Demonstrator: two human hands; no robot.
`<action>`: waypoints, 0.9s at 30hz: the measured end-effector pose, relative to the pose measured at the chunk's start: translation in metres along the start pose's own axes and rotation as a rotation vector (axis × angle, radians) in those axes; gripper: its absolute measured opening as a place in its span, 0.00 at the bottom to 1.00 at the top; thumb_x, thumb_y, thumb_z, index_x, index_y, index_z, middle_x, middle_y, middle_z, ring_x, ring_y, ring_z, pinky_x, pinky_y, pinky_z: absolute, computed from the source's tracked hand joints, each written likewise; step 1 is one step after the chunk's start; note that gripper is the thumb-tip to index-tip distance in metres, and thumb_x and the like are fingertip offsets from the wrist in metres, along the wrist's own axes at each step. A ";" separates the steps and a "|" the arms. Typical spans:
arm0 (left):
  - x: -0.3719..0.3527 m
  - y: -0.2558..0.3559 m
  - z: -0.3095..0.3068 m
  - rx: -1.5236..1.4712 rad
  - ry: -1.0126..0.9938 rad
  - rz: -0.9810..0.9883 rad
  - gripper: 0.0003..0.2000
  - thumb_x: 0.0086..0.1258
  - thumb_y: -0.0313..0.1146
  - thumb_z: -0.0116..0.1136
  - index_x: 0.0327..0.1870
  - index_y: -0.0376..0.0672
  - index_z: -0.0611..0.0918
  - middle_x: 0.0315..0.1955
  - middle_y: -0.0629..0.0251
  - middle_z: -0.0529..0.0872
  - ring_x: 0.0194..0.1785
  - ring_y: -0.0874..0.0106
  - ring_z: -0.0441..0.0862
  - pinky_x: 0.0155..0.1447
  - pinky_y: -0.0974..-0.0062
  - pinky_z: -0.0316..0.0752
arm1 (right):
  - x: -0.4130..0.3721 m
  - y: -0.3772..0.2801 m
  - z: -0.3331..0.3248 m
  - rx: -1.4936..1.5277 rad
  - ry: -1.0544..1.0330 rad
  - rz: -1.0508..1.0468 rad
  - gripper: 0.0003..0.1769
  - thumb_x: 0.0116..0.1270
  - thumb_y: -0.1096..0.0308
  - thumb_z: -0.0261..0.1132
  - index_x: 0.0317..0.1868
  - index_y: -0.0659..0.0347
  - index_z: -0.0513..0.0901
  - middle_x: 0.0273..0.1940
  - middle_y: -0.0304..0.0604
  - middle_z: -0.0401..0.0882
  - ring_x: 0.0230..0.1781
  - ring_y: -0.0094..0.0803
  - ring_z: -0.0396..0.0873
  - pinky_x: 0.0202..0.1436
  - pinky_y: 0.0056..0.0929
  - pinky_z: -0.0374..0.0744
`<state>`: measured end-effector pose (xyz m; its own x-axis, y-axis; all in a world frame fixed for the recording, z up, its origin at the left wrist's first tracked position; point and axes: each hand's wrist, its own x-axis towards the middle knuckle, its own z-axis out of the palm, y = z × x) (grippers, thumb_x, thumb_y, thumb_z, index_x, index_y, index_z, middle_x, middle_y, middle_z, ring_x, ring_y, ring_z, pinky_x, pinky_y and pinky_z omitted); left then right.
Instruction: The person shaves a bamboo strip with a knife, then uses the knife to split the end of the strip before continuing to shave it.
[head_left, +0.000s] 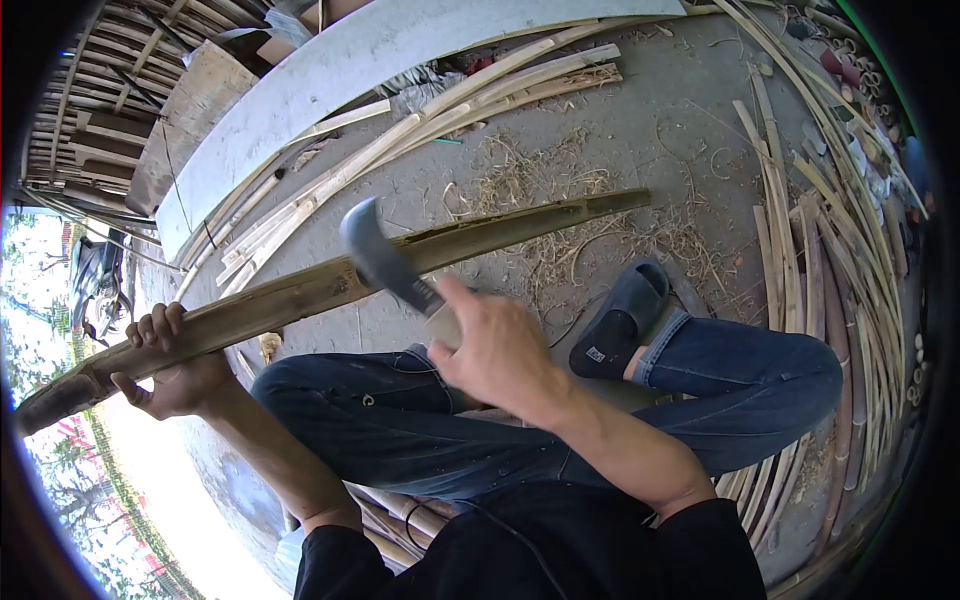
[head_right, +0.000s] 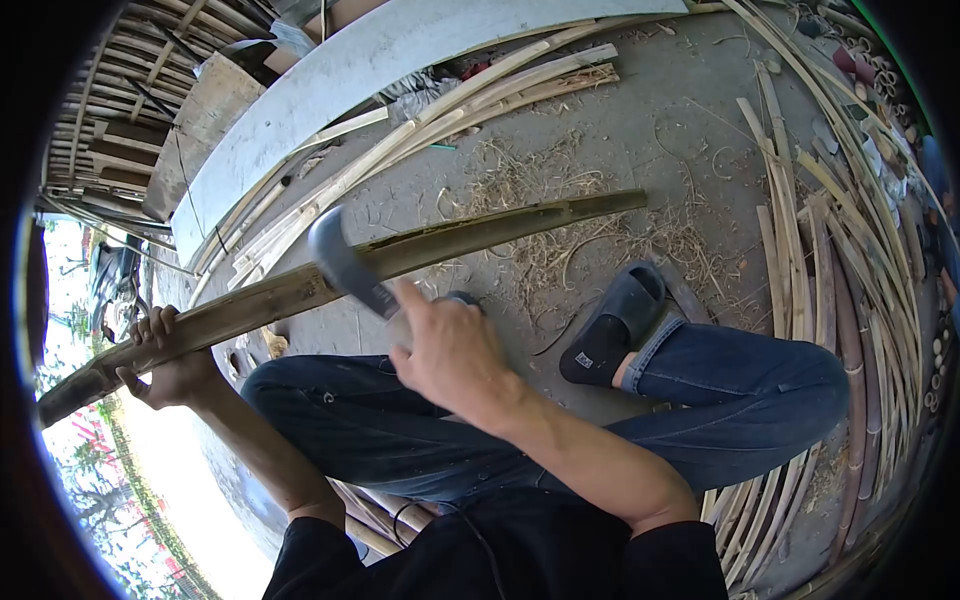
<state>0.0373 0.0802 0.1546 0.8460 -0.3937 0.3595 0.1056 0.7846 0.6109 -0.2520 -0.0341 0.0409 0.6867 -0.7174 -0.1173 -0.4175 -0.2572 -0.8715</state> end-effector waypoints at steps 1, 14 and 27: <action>-0.001 -0.002 0.000 -0.006 0.000 0.013 0.22 0.60 0.51 0.60 0.38 0.41 0.68 0.28 0.65 0.67 0.29 0.69 0.63 0.38 0.69 0.62 | 0.010 0.022 -0.008 -0.035 0.049 0.115 0.26 0.57 0.67 0.72 0.54 0.66 0.75 0.32 0.64 0.85 0.36 0.63 0.86 0.45 0.54 0.84; -0.011 -0.002 0.002 -0.016 0.013 0.006 0.23 0.63 0.55 0.57 0.38 0.41 0.69 0.28 0.65 0.67 0.30 0.69 0.64 0.39 0.69 0.61 | -0.006 0.065 -0.024 -0.181 0.163 0.240 0.33 0.58 0.66 0.72 0.62 0.72 0.72 0.30 0.65 0.84 0.36 0.63 0.85 0.45 0.54 0.82; -0.019 -0.009 0.009 -0.064 0.016 -0.020 0.23 0.63 0.54 0.55 0.36 0.40 0.69 0.27 0.65 0.65 0.30 0.68 0.62 0.39 0.67 0.61 | 0.005 0.027 -0.027 -0.127 0.119 0.226 0.30 0.58 0.66 0.72 0.59 0.67 0.74 0.32 0.63 0.85 0.37 0.60 0.86 0.45 0.53 0.83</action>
<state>0.0157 0.0757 0.1486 0.8515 -0.4025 0.3361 0.1555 0.8059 0.5712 -0.2756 -0.0620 0.0292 0.4965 -0.8346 -0.2385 -0.6283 -0.1559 -0.7622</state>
